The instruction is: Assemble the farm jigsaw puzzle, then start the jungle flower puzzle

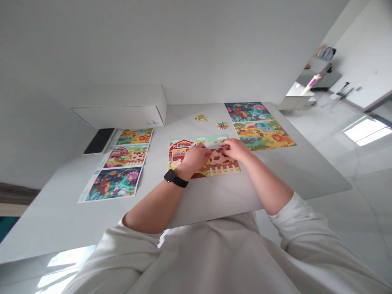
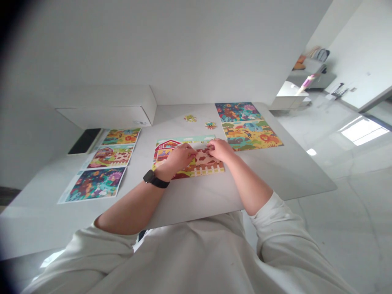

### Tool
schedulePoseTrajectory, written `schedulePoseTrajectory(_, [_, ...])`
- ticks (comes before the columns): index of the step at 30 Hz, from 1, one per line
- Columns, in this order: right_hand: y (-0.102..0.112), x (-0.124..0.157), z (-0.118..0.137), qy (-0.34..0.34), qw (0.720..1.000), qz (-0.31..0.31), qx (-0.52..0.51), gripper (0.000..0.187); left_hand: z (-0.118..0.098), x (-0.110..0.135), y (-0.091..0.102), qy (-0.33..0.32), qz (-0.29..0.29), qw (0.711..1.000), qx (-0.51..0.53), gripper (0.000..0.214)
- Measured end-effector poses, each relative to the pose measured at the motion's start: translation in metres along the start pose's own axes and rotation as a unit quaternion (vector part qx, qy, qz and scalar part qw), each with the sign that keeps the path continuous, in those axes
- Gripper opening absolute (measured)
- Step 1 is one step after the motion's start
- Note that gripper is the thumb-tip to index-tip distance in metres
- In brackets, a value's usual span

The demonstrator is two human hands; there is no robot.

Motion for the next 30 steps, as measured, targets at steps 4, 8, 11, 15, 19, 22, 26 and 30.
schedulePoseTrajectory(4, [0.002,0.001,0.006,-0.019,0.998,0.038,0.036,0.023,-0.001,0.000,0.000,-0.008,-0.002,1.000,-0.021,0.032])
schedulePoseTrajectory(8, [0.003,0.002,0.012,-0.030,0.997,0.052,0.054,0.023,0.000,0.000,0.000,-0.013,-0.011,1.000,-0.018,0.033])
schedulePoseTrajectory(11, [0.004,0.002,0.013,-0.027,0.996,0.060,0.058,0.023,-0.001,0.000,-0.001,-0.037,-0.033,0.999,0.002,0.036])
schedulePoseTrajectory(15, [0.009,0.001,0.009,-0.030,0.997,0.044,0.053,0.022,-0.006,-0.001,-0.005,-0.110,-0.038,0.993,0.025,0.035])
schedulePoseTrajectory(19, [0.016,0.001,0.003,-0.059,0.997,0.009,0.043,0.019,-0.009,-0.001,-0.012,-0.147,-0.025,0.988,0.027,0.035])
schedulePoseTrajectory(22, [0.016,0.002,0.002,-0.077,0.996,0.016,0.052,0.016,-0.010,-0.001,-0.017,-0.148,-0.011,0.989,0.013,0.036])
schedulePoseTrajectory(26, [0.007,0.002,0.002,-0.086,0.993,0.051,0.069,0.019,-0.011,0.000,-0.018,-0.144,0.001,0.990,-0.005,0.035])
schedulePoseTrajectory(30, [0.001,0.001,0.001,-0.088,0.991,0.074,0.074,0.011,-0.012,-0.001,-0.016,-0.142,0.003,0.990,-0.017,0.037])
Point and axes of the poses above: each hand's wrist, its own x-axis away from the middle knuckle, its own y-axis out of the back of the hand, z = x × y, the point moved 2 cm from there along -x, towards the middle knuckle, and after that the axes turned 9 degrees about y, right-handed, at the moved point
